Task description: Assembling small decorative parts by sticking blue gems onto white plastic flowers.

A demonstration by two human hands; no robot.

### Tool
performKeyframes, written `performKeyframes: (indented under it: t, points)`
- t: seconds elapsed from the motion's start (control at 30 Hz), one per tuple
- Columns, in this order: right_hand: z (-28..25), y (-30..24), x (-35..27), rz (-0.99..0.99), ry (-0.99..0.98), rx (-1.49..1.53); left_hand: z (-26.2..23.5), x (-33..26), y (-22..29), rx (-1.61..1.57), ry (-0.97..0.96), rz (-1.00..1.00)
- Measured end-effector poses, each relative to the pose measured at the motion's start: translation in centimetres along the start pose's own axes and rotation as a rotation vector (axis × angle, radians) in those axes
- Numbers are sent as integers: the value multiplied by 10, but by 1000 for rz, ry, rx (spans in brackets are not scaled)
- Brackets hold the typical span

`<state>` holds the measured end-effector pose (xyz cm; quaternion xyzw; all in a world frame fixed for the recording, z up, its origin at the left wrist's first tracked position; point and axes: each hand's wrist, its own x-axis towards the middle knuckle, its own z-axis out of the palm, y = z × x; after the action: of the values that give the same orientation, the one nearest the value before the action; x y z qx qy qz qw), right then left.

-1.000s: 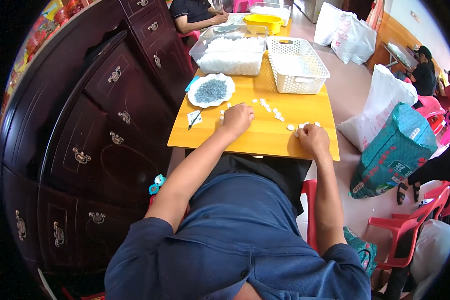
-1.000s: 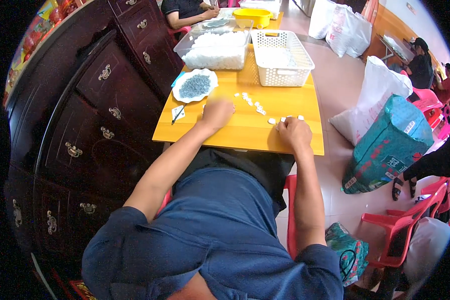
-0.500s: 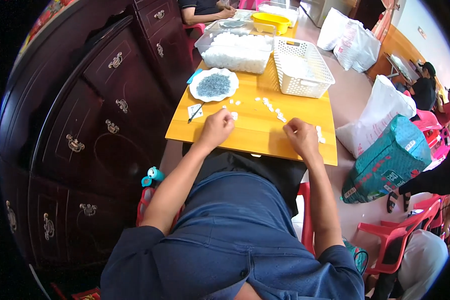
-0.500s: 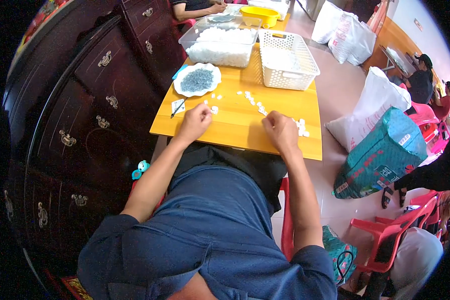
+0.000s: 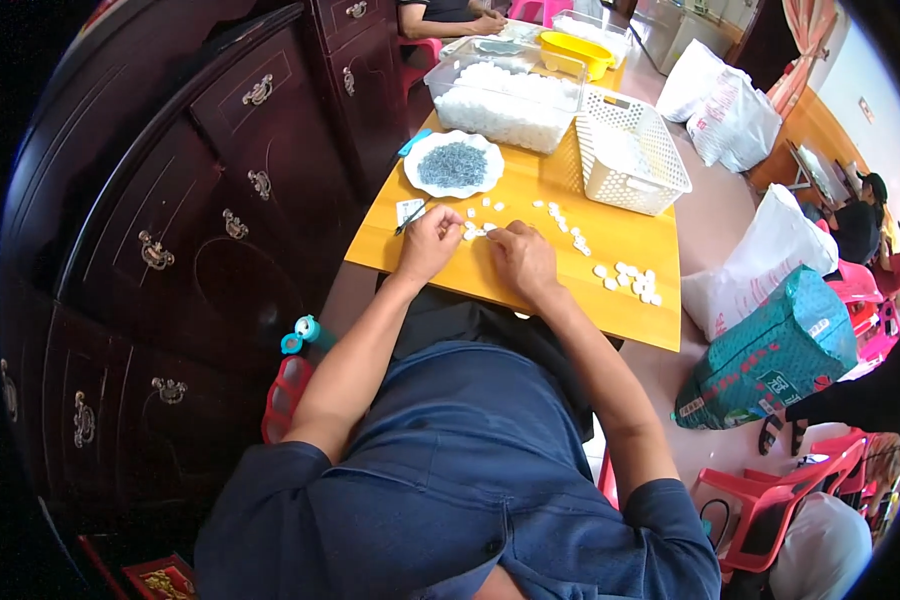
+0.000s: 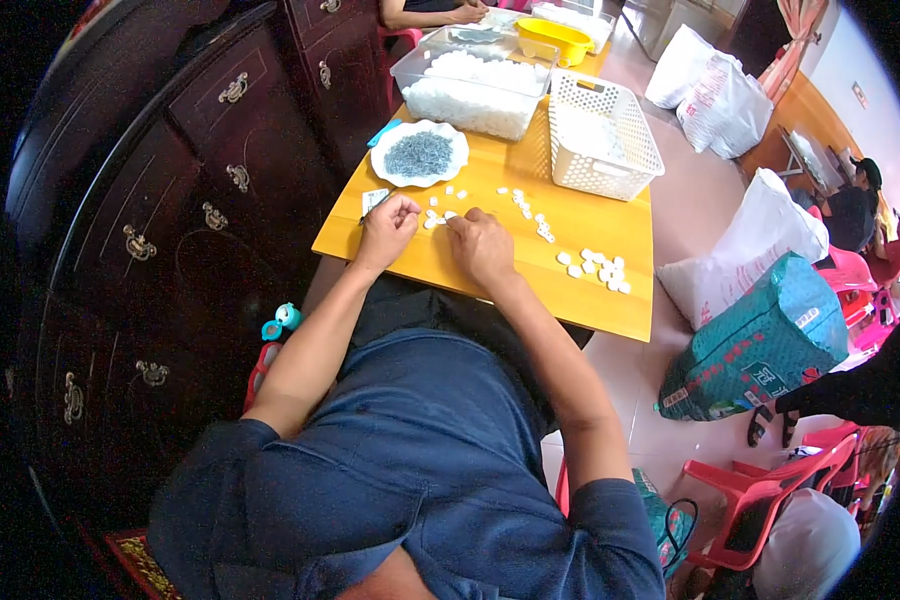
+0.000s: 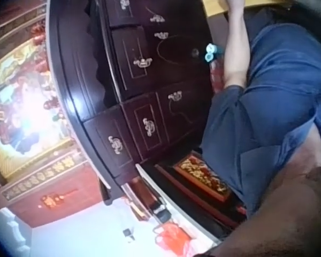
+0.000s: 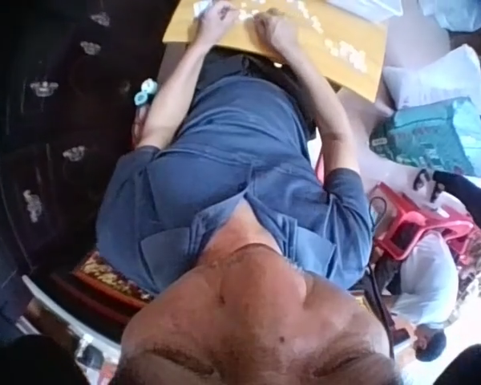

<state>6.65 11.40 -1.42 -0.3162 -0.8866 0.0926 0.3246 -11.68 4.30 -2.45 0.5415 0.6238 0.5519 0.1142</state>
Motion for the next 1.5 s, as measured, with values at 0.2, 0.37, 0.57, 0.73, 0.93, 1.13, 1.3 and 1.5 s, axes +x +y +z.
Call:
performKeyframes:
  t: [0.2,0.37,0.57,0.73,0.93,1.13,1.3,1.5]
  points:
    - [3,10,-6,-84,91,6,2,0,0,-31,-34,-33]
    - [-10,5,-17,-92,62,19,4,-1,-5,-23,-16,-17]
    - [-17,6,-15,-41,0,94,5,-4,2,-26,-74,-11]
    - [-22,6,-13,116,-95,9,3,-4,6,-13,-86,-19]
    - [-15,9,-15,155,-92,-26,7,-5,8,-60,-95,-11]
    - [-8,10,-20,148,-84,-110,10,-7,12,-82,-126,-20]
    - [-21,13,-27,187,-66,130,18,-10,21,-177,-145,8]
    - [-16,34,-49,478,8,724,29,-18,37,-180,-197,65]
